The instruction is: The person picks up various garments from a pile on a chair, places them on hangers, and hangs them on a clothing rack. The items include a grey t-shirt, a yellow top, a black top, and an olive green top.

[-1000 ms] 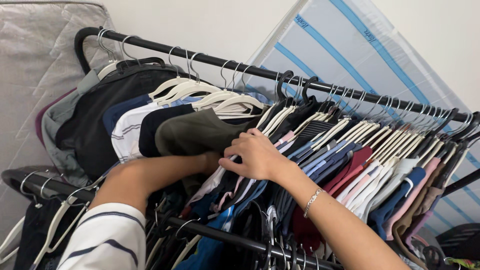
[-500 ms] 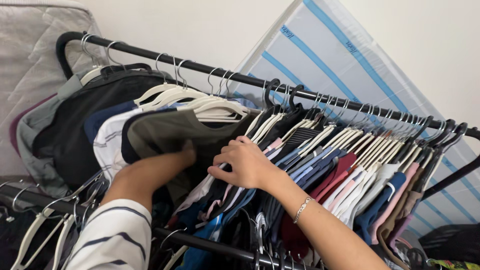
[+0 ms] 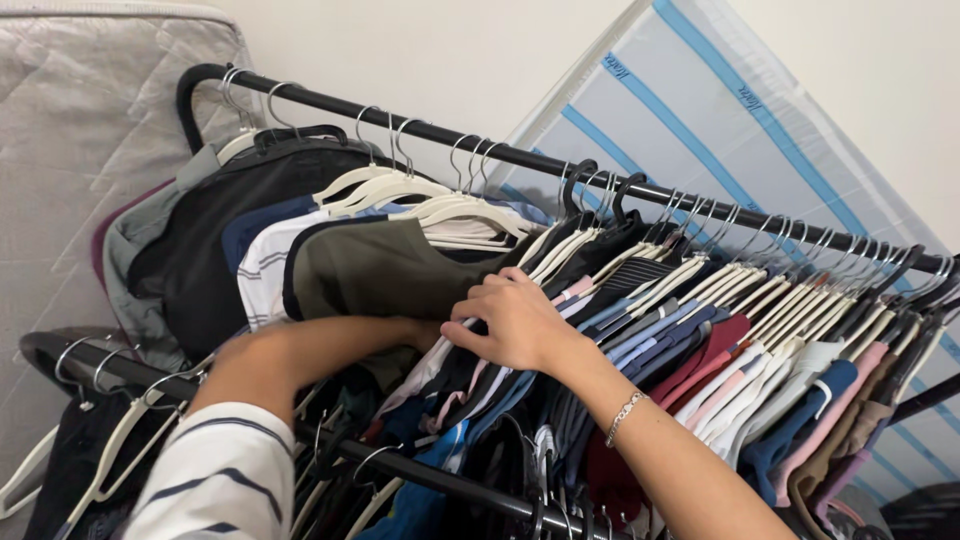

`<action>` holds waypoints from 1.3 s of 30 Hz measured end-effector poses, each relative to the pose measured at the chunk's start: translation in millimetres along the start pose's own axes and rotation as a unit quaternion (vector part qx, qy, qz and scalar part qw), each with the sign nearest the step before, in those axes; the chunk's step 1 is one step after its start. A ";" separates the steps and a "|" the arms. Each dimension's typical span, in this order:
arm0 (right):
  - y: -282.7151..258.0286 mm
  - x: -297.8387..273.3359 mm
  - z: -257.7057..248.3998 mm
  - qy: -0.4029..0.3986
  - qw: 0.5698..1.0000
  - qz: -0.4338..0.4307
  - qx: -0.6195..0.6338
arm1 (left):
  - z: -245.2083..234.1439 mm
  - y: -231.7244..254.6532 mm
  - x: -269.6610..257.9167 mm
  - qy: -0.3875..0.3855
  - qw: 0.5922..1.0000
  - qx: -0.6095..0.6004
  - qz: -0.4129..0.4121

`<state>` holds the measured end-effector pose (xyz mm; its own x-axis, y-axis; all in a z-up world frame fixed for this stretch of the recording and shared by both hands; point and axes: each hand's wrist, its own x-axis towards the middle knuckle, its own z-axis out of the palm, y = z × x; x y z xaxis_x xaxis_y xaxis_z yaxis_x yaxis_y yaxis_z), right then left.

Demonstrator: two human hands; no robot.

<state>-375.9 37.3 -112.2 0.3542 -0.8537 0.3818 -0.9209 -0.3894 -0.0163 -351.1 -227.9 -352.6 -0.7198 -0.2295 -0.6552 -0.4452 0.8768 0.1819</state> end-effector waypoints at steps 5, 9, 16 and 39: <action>0.4 -5.8 1.8 -0.001 1.000 -0.003 0.006 | 3.8 9.6 20.1 -0.013 0.999 -0.044 0.016; 2.8 -5.8 0.6 -0.003 1.000 0.002 0.017 | -1.3 6.4 0.5 -0.022 0.996 -0.084 0.027; 3.5 -1.4 -1.1 0.006 1.000 -0.004 0.010 | -17.6 -18.6 -47.6 0.014 0.975 -0.210 0.066; -111.9 -361.2 -206.0 -0.037 0.971 0.182 -0.148 | 51.2 456.1 -356.0 0.548 0.725 0.134 0.395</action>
<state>-434.2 460.5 -57.9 -0.0030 -0.9431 0.3324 -0.9897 0.0503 0.1338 -270.6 275.3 -73.9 -0.7498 0.3203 0.5790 0.3511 0.9343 -0.0622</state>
